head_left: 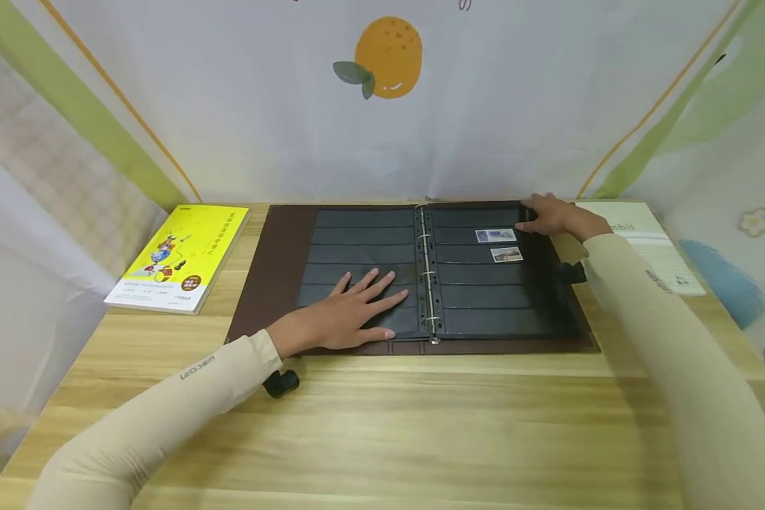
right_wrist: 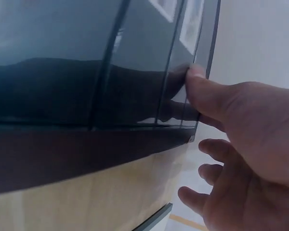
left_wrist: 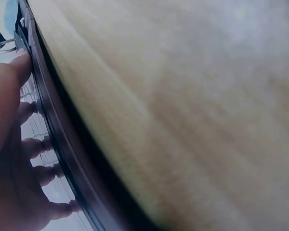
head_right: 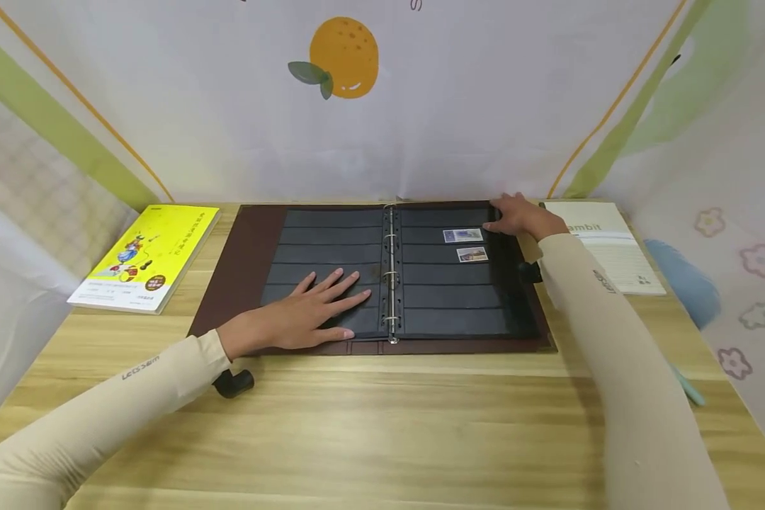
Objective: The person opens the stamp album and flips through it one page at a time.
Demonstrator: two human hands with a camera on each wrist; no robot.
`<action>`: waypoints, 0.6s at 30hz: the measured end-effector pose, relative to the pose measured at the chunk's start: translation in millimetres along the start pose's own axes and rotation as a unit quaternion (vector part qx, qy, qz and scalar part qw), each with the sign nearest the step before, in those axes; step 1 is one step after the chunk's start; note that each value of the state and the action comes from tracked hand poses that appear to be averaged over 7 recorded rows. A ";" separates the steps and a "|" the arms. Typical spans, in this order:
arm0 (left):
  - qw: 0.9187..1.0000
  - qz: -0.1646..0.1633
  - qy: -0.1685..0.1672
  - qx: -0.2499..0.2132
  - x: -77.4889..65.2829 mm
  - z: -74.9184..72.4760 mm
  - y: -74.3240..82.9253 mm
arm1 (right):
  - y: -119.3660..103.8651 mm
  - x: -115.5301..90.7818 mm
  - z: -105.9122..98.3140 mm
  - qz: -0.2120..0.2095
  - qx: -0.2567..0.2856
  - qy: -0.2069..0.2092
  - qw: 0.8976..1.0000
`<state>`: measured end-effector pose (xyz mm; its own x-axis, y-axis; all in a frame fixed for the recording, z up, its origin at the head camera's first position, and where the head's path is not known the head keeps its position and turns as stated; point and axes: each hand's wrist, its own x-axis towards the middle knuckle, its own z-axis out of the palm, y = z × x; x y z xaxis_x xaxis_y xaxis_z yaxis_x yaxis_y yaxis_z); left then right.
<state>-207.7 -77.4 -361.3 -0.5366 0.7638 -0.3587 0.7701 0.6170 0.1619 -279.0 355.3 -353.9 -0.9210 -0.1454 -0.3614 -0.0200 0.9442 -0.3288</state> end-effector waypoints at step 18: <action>1.000 0.006 0.006 0.000 1.3 -3.5 3.7 | 0.3 -0.4 -0.2 -0.030 -0.020 0.103 0.994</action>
<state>-206.7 -73.5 -358.0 -0.5319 0.7730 -0.3458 0.7760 0.6084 0.1663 -278.7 355.8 -353.7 -0.9778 -0.1419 -0.1541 -0.0888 0.9470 -0.3087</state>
